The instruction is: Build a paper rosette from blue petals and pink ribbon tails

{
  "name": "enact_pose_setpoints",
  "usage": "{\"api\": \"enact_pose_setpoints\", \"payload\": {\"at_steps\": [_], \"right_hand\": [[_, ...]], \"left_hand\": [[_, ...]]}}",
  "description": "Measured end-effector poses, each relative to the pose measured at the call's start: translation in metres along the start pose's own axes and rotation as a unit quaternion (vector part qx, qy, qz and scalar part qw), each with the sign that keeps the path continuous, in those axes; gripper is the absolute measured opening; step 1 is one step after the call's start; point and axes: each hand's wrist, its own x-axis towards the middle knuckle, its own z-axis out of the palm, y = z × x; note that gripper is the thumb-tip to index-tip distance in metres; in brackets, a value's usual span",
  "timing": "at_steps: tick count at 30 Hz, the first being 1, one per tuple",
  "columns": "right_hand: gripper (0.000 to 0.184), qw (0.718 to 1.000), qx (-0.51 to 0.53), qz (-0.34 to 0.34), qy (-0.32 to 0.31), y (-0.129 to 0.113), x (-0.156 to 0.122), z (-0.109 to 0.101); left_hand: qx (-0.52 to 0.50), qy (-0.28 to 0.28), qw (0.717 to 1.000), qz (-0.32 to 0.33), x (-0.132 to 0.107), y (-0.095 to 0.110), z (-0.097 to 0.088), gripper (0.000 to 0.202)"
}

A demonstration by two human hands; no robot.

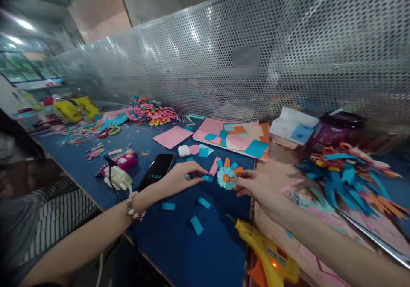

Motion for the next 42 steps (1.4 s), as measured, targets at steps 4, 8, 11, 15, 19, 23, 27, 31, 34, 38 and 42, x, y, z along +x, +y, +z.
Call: {"api": "enact_pose_setpoints", "payload": {"at_steps": [4,8,11,15,19,23,27,31,34,38,42], "right_hand": [[0.031,0.998,-0.058,0.028,-0.008,0.000,-0.009,-0.009],[0.033,0.985,-0.164,0.041,-0.040,-0.006,-0.012,-0.016],[0.036,0.957,-0.285,0.016,-0.049,-0.016,-0.011,-0.025],[0.021,0.881,-0.431,-0.164,-0.100,-0.019,-0.006,-0.039],[0.030,0.648,-0.604,-0.425,-0.186,-0.006,-0.004,-0.043],[0.027,0.600,-0.616,-0.476,-0.184,0.002,-0.004,-0.041],[0.026,0.625,-0.588,-0.486,-0.164,0.002,-0.005,-0.042],[0.024,0.634,-0.580,-0.487,-0.155,0.001,-0.009,-0.039],[0.023,0.641,-0.577,-0.479,-0.163,-0.001,-0.012,-0.034],[0.021,0.671,-0.566,-0.446,-0.173,-0.006,-0.014,-0.030],[0.020,0.669,-0.581,-0.423,-0.187,-0.009,-0.012,-0.027]], "left_hand": [[0.009,-0.041,0.999,0.007,0.000,0.001,0.013,0.021],[-0.007,-0.040,0.999,-0.008,0.005,0.005,0.019,0.019],[-0.018,-0.041,0.999,-0.027,0.007,0.008,0.021,0.019],[-0.015,-0.047,0.997,-0.057,0.006,0.011,0.020,0.019],[-0.008,-0.054,0.996,-0.070,0.005,0.012,0.020,0.017],[-0.013,-0.056,0.996,-0.073,0.005,0.009,0.020,0.017],[-0.014,-0.056,0.996,-0.069,0.005,0.006,0.020,0.017],[-0.015,-0.059,0.996,-0.069,0.006,0.006,0.021,0.017],[-0.018,-0.057,0.996,-0.071,0.006,0.007,0.022,0.017],[-0.020,-0.053,0.996,-0.069,0.006,0.008,0.023,0.017],[-0.017,-0.068,0.995,-0.066,0.007,0.007,0.023,0.017]]}}
